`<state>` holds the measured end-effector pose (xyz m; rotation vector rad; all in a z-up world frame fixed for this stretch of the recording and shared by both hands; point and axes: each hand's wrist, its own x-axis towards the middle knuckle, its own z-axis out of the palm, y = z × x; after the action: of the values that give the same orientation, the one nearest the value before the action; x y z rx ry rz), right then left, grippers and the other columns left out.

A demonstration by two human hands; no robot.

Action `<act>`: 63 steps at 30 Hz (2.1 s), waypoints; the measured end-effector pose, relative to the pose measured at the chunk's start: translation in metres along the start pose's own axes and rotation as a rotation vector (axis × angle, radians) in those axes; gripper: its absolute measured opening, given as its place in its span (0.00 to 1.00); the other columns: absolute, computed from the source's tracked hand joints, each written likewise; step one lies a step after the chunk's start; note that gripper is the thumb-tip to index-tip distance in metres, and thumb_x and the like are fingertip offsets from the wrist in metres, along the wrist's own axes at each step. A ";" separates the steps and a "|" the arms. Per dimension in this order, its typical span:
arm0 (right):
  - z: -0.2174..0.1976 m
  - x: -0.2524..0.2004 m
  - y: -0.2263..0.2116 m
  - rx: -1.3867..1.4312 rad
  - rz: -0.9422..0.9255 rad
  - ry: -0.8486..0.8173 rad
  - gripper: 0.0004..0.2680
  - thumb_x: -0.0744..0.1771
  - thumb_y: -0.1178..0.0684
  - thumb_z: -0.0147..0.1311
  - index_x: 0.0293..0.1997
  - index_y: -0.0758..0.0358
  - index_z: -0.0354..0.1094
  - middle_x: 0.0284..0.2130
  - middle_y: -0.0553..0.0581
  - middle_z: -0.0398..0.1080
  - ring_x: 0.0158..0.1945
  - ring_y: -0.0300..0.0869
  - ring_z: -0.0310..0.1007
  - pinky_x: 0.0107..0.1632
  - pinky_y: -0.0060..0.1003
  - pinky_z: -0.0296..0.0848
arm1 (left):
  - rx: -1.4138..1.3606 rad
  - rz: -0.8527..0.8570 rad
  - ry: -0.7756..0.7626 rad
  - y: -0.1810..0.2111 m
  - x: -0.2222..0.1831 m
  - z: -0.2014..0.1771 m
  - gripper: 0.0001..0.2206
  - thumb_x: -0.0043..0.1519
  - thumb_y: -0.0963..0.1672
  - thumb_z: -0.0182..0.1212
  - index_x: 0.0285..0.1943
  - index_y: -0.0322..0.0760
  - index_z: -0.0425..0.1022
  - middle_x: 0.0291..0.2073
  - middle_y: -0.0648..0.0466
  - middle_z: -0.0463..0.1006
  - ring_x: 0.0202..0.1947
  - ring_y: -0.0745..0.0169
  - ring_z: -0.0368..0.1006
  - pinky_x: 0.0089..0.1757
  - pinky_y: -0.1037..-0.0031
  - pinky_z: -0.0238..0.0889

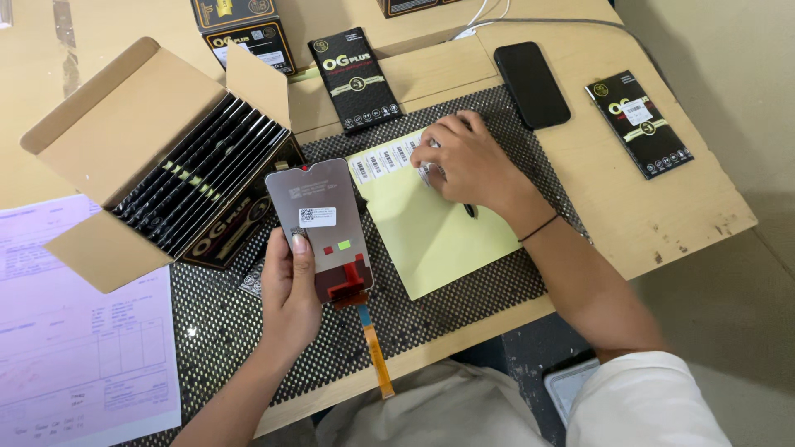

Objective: The person labels replacement screens by peeling a barcode from a sheet and applying it to the back of the screen, writes on the label with a pen, and then places the labeled screen into a box.

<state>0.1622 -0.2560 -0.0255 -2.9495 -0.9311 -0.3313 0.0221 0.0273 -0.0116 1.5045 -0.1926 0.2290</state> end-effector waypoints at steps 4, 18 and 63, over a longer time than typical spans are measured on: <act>0.017 0.003 0.004 -0.056 -0.023 0.015 0.05 0.63 0.51 0.55 0.39 0.41 0.68 0.42 0.47 0.69 0.61 0.46 0.66 0.67 0.57 0.56 | 0.024 0.015 -0.006 -0.007 0.001 -0.004 0.13 0.74 0.43 0.37 0.53 0.31 0.69 0.30 0.52 0.74 0.31 0.69 0.69 0.37 0.72 0.69; -0.031 -0.005 -0.004 0.232 -0.014 -0.097 0.12 0.65 0.56 0.53 0.53 0.50 0.72 0.53 0.54 0.72 0.67 0.49 0.63 0.70 0.63 0.50 | 0.041 0.035 -0.022 -0.003 0.002 -0.003 0.13 0.74 0.43 0.37 0.51 0.31 0.69 0.28 0.55 0.72 0.28 0.71 0.66 0.35 0.75 0.65; -0.064 -0.024 -0.108 1.119 0.160 0.231 0.03 0.61 0.61 0.68 0.31 0.65 0.78 0.20 0.55 0.79 0.24 0.36 0.77 0.31 0.28 0.73 | 0.119 -0.003 -0.150 -0.041 -0.028 0.019 0.14 0.70 0.41 0.38 0.54 0.24 0.69 0.22 0.38 0.79 0.20 0.58 0.70 0.28 0.66 0.67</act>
<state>0.0695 -0.1868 0.0281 -1.8840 -0.5519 -0.0787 0.0068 0.0050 -0.0569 1.6413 -0.3013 0.1266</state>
